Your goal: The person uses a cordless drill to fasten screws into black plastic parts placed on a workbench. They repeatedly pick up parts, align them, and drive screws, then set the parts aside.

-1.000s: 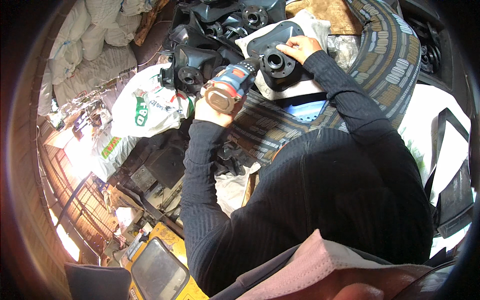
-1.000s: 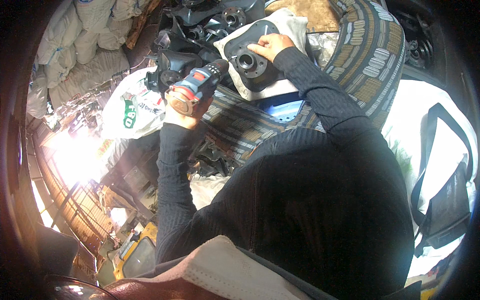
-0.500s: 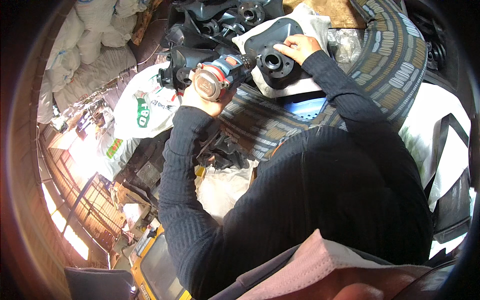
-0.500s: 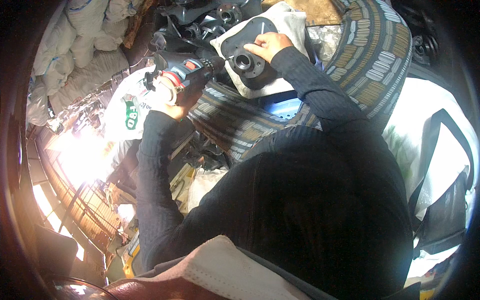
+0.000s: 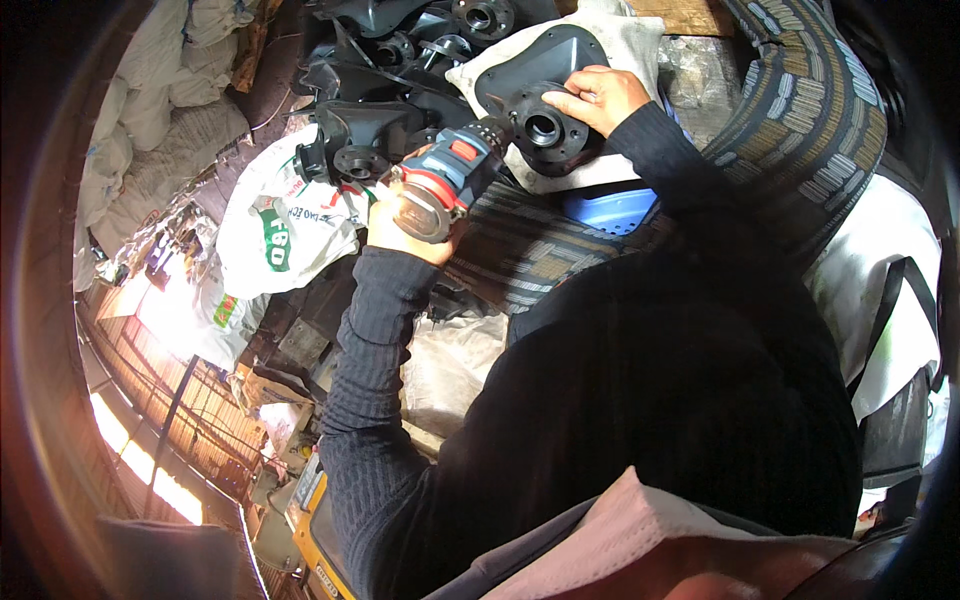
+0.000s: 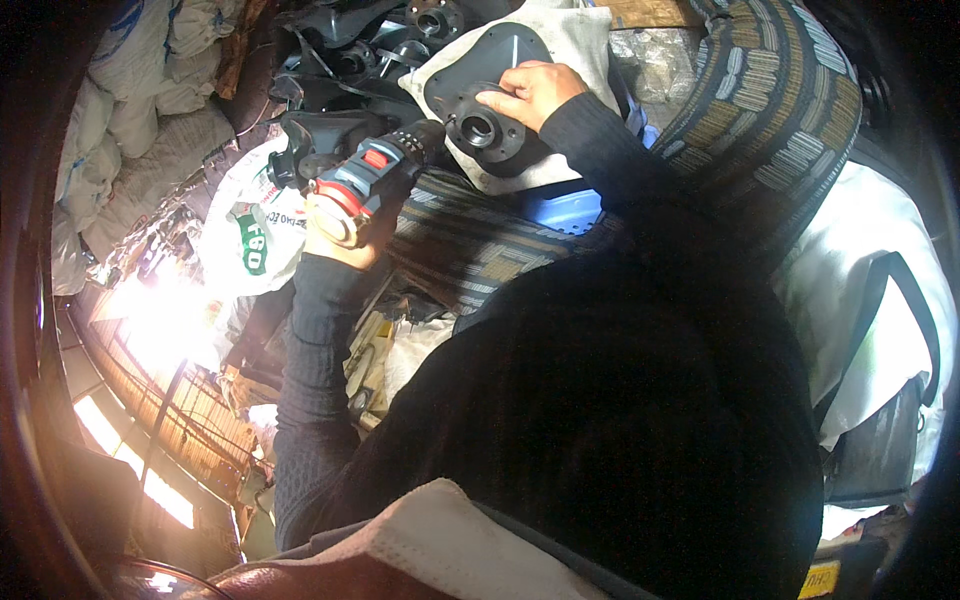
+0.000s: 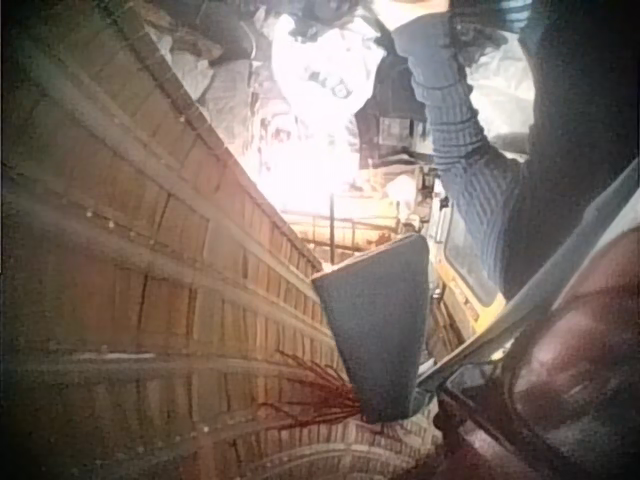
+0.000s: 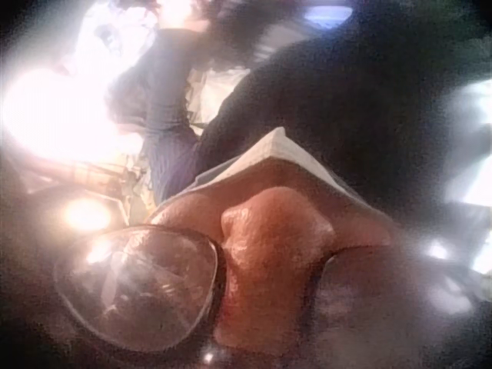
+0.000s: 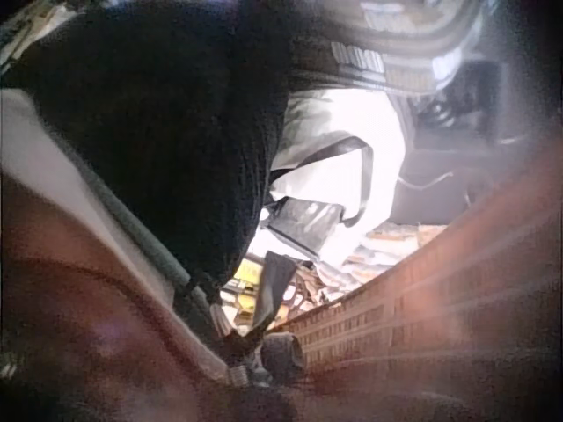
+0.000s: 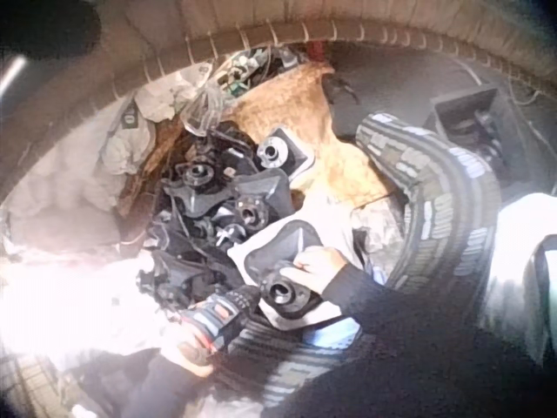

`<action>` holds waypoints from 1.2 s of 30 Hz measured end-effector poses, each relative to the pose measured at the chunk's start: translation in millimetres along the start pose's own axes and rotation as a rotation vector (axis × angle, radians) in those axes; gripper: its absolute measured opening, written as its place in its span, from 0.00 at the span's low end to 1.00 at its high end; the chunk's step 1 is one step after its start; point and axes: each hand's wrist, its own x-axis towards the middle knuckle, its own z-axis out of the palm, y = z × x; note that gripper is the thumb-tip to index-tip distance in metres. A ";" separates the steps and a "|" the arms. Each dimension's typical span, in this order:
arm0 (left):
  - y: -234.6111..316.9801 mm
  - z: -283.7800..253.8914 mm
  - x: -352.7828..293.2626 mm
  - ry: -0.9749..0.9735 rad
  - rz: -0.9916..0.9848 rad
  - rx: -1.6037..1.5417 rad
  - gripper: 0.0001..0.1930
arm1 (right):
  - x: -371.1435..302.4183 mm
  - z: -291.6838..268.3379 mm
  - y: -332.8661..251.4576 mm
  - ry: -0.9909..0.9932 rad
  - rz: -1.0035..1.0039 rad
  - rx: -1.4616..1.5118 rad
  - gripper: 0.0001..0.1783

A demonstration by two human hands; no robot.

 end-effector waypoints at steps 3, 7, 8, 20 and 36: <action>-7.0 13.4 -1.9 0.051 -0.076 -0.052 0.32 | 3.7 -5.9 -5.7 -0.099 0.062 -0.057 0.24; 10.1 3.9 -7.4 0.048 -0.315 -0.243 0.31 | 8.9 -4.5 -14.0 -0.172 0.173 -0.069 0.27; 18.1 -1.2 -13.1 0.050 -0.408 -0.323 0.30 | 7.1 0.0 -12.8 -0.141 0.150 -0.071 0.27; 102.3 -9.4 -92.2 0.567 0.158 -0.344 0.17 | -52.7 -39.6 -35.4 -0.606 0.464 1.713 0.27; 94.1 4.3 -92.8 0.524 0.072 -0.577 0.17 | -51.1 -31.1 -48.2 -0.646 0.434 1.679 0.26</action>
